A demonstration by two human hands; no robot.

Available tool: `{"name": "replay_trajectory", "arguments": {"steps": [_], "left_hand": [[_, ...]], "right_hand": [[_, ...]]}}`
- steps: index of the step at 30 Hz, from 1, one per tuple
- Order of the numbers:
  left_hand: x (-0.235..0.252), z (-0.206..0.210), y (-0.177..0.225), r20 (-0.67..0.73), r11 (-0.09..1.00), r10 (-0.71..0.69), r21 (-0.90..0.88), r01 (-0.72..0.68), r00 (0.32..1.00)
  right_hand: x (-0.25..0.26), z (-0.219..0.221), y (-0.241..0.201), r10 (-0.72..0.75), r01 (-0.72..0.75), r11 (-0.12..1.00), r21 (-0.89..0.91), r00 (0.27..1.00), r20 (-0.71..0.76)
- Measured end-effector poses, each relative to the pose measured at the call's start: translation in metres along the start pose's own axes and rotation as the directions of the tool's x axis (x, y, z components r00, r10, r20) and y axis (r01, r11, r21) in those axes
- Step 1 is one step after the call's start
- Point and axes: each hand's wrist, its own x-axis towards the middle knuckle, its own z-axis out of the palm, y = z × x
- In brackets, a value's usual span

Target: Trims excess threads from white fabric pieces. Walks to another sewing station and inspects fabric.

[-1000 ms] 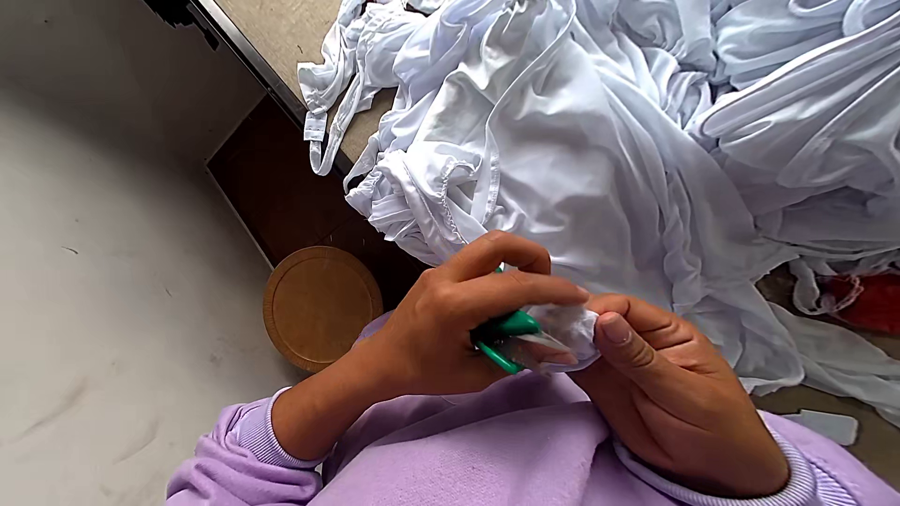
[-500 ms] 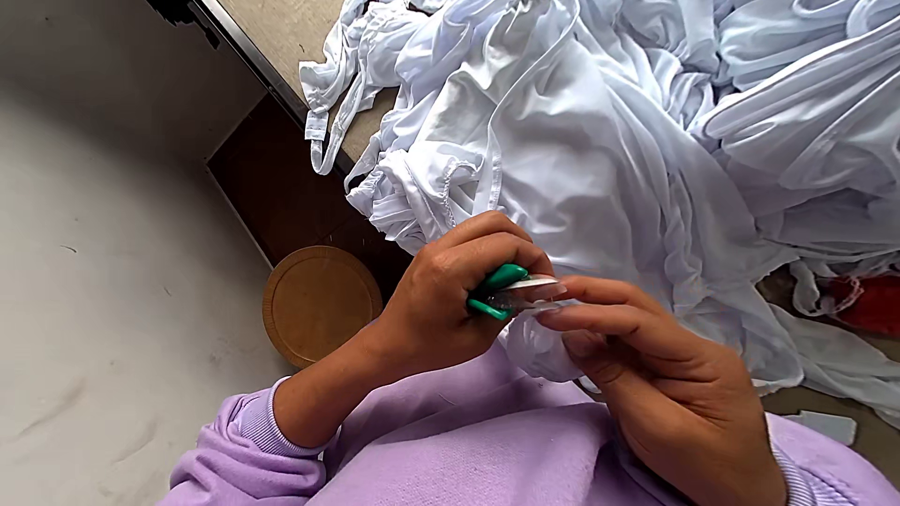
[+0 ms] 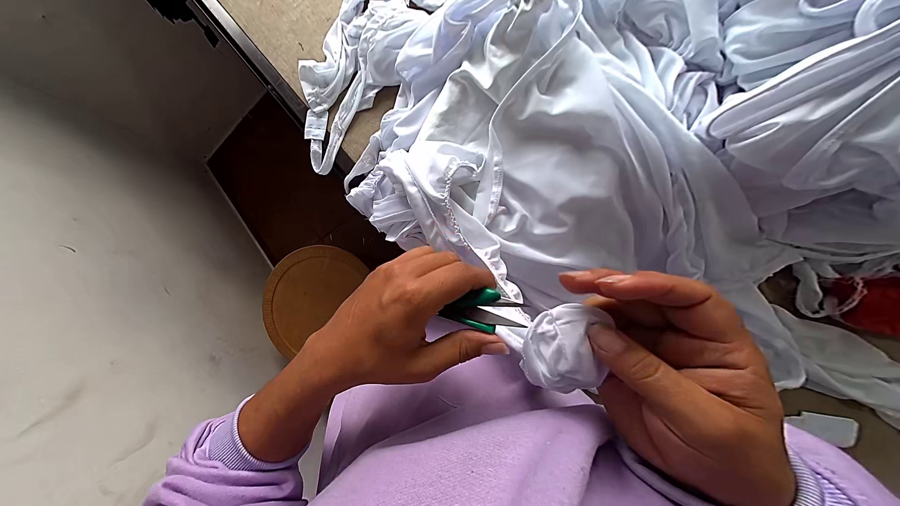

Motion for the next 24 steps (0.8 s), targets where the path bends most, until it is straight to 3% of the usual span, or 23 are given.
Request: {"name": "replay_trajectory", "arguments": {"steps": [5,10,24], "left_hand": [[-0.004,0.014,-0.001,-0.16,0.988,0.001,0.154,0.024,0.987],[-0.005,0.018,-0.002,-0.207,0.969,0.08,0.245,-0.028,0.975],[0.004,0.021,0.006,-0.119,0.991,0.122,0.078,-0.113,0.985]], "right_hand": [[-0.002,0.001,0.0,0.061,-0.06,0.998,0.034,0.998,-0.028],[-0.002,0.0,-0.001,0.046,-0.042,0.997,0.062,0.997,-0.054],[-0.004,0.001,-0.003,-0.074,0.073,0.996,-0.044,0.997,-0.017]]}}
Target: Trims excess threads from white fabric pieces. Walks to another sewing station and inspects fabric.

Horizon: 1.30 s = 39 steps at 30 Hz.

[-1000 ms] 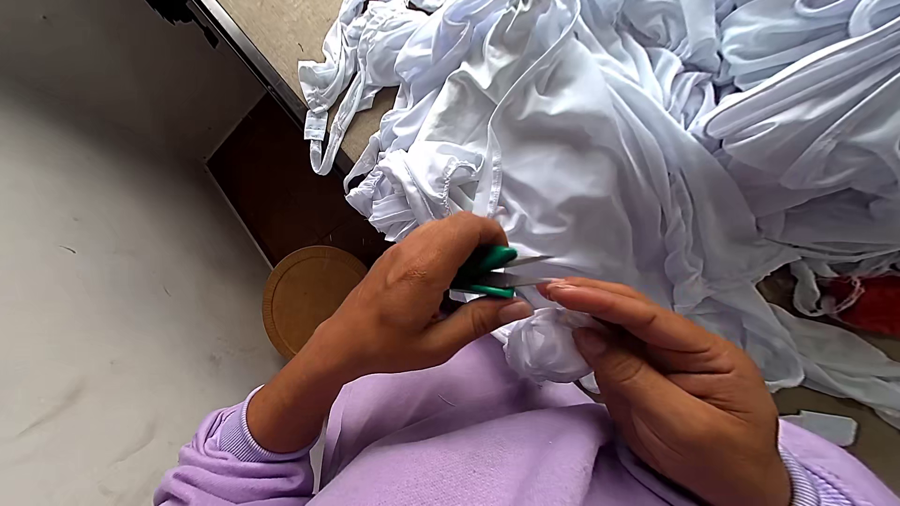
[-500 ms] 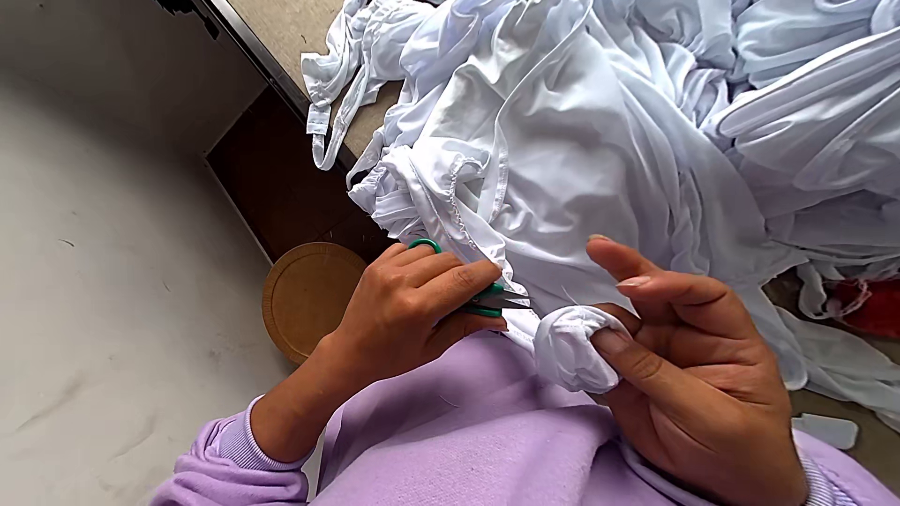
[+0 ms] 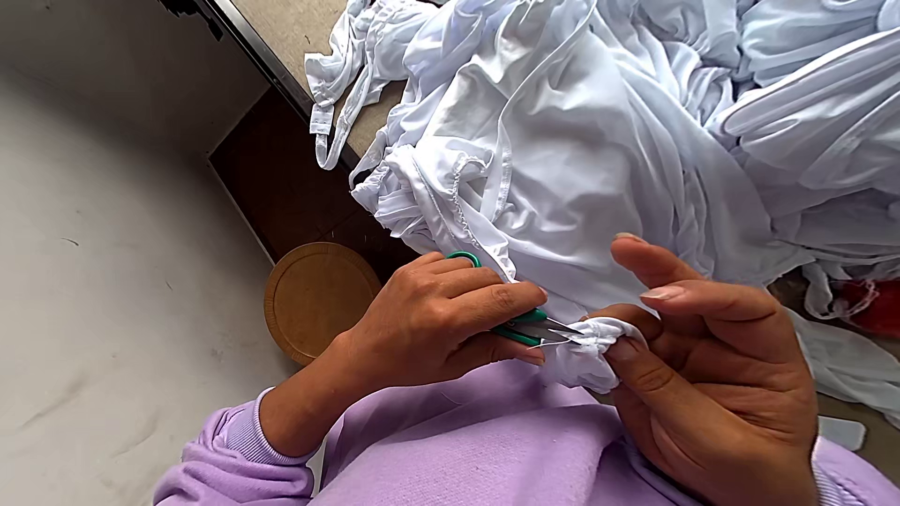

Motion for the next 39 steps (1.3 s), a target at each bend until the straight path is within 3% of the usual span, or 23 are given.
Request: {"name": "replay_trajectory", "arguments": {"steps": [16,22,32,34,37,39], "left_hand": [[0.003,-0.006,0.002,0.089,1.0,0.002,-0.001,-0.002,0.996],[0.003,-0.004,-0.002,0.055,0.999,0.033,-0.014,-0.032,0.998],[-0.005,0.011,-0.001,-0.145,0.994,-0.023,-0.109,0.007,0.989],[-0.01,-0.003,-0.012,-0.279,0.994,-0.101,-0.068,0.086,0.955],[-0.01,-0.029,-0.03,-0.514,0.954,-0.197,0.097,0.285,0.835],[-0.003,-0.038,-0.039,-0.521,0.907,-0.272,0.142,0.396,0.809]], "right_hand": [[0.004,0.001,-0.002,-0.121,0.14,0.957,-0.256,0.989,0.087],[0.005,0.003,-0.001,-0.127,0.151,0.946,-0.285,0.987,0.101],[-0.001,0.01,0.007,0.064,-0.043,0.989,-0.142,0.987,0.146],[-0.003,0.008,0.01,0.052,-0.022,0.989,-0.147,0.978,0.203],[-0.006,0.004,0.015,0.026,0.016,0.992,-0.124,0.945,0.326],[-0.005,0.003,0.015,0.001,0.018,0.999,-0.039,0.9,0.436]]}}
